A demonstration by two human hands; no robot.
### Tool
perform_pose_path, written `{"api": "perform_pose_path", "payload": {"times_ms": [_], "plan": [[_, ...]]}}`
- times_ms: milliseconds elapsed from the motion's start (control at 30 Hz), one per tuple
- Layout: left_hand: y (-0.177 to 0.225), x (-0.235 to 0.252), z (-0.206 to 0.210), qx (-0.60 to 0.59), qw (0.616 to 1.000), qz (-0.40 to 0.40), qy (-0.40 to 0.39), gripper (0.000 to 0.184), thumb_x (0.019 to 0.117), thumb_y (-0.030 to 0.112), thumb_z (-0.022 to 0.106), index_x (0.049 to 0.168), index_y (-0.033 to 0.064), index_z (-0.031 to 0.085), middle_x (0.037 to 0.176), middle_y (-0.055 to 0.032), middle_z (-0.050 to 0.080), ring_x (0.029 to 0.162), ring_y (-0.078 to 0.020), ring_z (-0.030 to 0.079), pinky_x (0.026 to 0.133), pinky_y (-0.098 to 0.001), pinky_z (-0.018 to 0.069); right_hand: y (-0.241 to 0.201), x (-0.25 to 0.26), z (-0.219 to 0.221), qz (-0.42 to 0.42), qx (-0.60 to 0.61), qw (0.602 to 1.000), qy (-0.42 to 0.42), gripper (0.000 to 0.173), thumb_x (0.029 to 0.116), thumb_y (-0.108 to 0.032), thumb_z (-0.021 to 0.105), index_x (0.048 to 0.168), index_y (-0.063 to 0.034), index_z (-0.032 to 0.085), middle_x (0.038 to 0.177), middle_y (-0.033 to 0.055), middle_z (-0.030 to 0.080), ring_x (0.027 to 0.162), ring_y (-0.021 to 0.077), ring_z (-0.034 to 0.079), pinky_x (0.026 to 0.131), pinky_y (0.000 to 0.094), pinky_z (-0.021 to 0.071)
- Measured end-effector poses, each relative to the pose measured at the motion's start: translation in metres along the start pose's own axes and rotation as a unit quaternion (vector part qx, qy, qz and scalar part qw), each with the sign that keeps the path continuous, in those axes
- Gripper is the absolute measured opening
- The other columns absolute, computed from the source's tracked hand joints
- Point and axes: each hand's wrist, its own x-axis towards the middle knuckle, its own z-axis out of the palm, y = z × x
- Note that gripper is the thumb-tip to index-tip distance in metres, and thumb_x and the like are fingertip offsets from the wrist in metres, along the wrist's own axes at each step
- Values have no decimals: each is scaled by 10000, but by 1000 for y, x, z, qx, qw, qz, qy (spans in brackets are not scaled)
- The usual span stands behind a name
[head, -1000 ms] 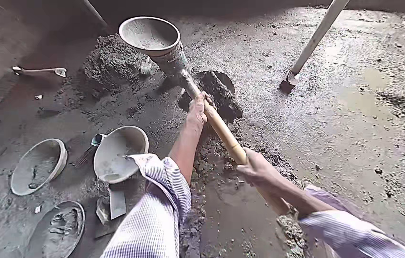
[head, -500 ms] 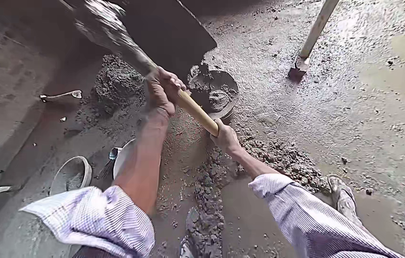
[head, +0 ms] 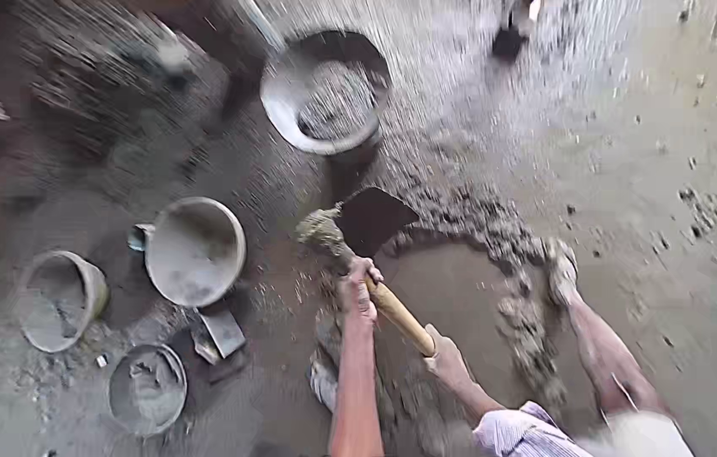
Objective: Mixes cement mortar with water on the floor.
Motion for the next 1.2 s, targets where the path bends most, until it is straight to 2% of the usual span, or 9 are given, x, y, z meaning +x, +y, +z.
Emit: {"api": "perform_pose_path", "payload": {"times_ms": [100,167,267,367,467,767,933,1033,1200], "plan": [[-132,-35,-40,37,980,-184,73,212,980,-30,511,776,26,527,544,-24,529,436,-110,526,467,-250,517,99,-63,79,155,38,983,-94,500,856,-228,769,1294,-70,587,1055,213,703,1003,388,693,874,591,546],[-170,-41,-63,68,967,-230,88,175,975,-34,528,806,8,536,555,-38,537,438,-121,535,457,-257,523,117,-74,111,192,50,972,-128,500,858,-251,764,1301,-91,595,1069,199,705,1014,374,694,886,585,547],[-171,6,-70,103,980,-162,56,207,995,10,490,793,11,535,541,-45,562,447,-136,563,481,-278,537,102,-15,106,154,58,979,-123,557,876,-266,759,1369,-97,564,1124,210,699,1055,382,684,909,601,545],[-152,76,-57,126,990,-64,9,218,984,100,509,769,127,532,579,21,553,485,-116,556,521,-289,538,71,64,83,73,76,992,-74,525,908,-316,747,1323,-50,565,1073,197,702,1011,355,693,892,561,550],[-159,126,-34,116,991,-64,6,158,981,98,546,827,129,529,573,34,548,452,-93,552,470,-270,543,73,97,80,64,104,992,-25,449,910,-318,710,1261,-63,593,1018,155,703,940,297,698,839,512,558],[-258,83,-34,145,970,-193,18,124,996,174,606,914,115,534,599,30,521,440,-91,516,433,-259,499,127,27,98,210,108,971,-36,414,910,-229,704,1266,-43,606,1040,180,700,968,324,690,871,537,542],[-323,51,-45,172,933,-316,-2,154,1032,117,591,976,-20,549,607,-43,532,436,-123,522,431,-269,505,139,-29,132,308,111,944,-29,467,920,-233,724,1313,-13,601,1116,220,696,1043,358,683,939,546,529],[-361,18,-70,166,903,-396,-2,153,1040,124,557,1038,-29,556,646,-46,523,456,-125,501,442,-277,484,133,-72,127,377,72,920,-75,485,934,-256,716,1330,-4,595,1193,242,680,1124,390,663,971,577,514],[-348,-5,-98,118,885,-448,48,123,1048,131,530,995,22,546,641,-43,504,450,-129,488,415,-271,462,81,-109,83,386,27,911,-140,410,917,-262,717,1230,-8,639,1127,226,698,1065,383,679,909,575,524]]}}
